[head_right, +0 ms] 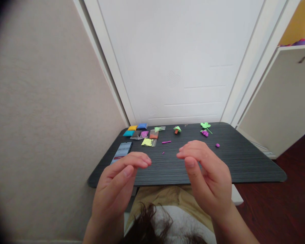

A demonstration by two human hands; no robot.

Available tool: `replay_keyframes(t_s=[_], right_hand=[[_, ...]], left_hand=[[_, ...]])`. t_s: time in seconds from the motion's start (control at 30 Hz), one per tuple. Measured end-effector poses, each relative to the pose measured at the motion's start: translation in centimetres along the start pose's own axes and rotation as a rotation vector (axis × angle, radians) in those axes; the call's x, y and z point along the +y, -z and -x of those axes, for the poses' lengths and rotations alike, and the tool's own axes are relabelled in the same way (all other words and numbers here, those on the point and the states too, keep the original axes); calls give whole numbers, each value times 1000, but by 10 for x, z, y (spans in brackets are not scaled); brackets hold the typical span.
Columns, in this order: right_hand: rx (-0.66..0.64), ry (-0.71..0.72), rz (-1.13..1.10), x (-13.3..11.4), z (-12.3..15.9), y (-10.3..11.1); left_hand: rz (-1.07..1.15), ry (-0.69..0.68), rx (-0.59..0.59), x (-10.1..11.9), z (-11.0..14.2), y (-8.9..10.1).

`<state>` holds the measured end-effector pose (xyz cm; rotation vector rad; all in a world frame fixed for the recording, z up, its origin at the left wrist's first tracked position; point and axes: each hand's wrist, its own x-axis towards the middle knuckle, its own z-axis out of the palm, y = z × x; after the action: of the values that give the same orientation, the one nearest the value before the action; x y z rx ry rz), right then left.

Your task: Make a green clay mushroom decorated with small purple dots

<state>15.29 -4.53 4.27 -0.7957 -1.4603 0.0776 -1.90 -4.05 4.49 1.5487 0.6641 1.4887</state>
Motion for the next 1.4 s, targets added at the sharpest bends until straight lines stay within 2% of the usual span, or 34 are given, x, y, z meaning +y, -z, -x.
replay_keyframes(t_s=[0.1, 0.2, 0.3, 0.37, 0.53, 0.7, 0.87, 0.97, 1.07, 1.2, 1.4], right_hand=[[34, 4, -97, 1, 1, -1], [32, -4, -71, 0, 2, -4], [-24, 16, 21, -3, 2, -4], [-107, 55, 50, -2, 2, -4], [-350, 108, 19, 3, 6, -4], [-385, 104, 8, 6, 9, -6], [-406, 93, 3, 5, 9, -5], [-412, 74, -2, 4, 9, -5], [-393, 66, -14, 4, 10, -5], [-320, 63, -41, 4, 10, -6], [-351, 72, 6, 3, 11, -2]], left_hand=[[0, 7, 10, -1, 0, 1], [8, 22, -36, -3, 1, 2], [15, 49, -77, -5, 0, -2], [43, 88, -89, -6, 0, -7], [219, 250, -119, -9, 0, -21], [464, 440, -148, -13, -1, -24], [685, 593, -80, -17, -3, -25], [754, 643, -79, -18, -4, -27], [778, 656, -93, -17, -4, -28], [714, 597, -68, -15, -3, -29], [529, 481, -36, -16, -2, -26]])
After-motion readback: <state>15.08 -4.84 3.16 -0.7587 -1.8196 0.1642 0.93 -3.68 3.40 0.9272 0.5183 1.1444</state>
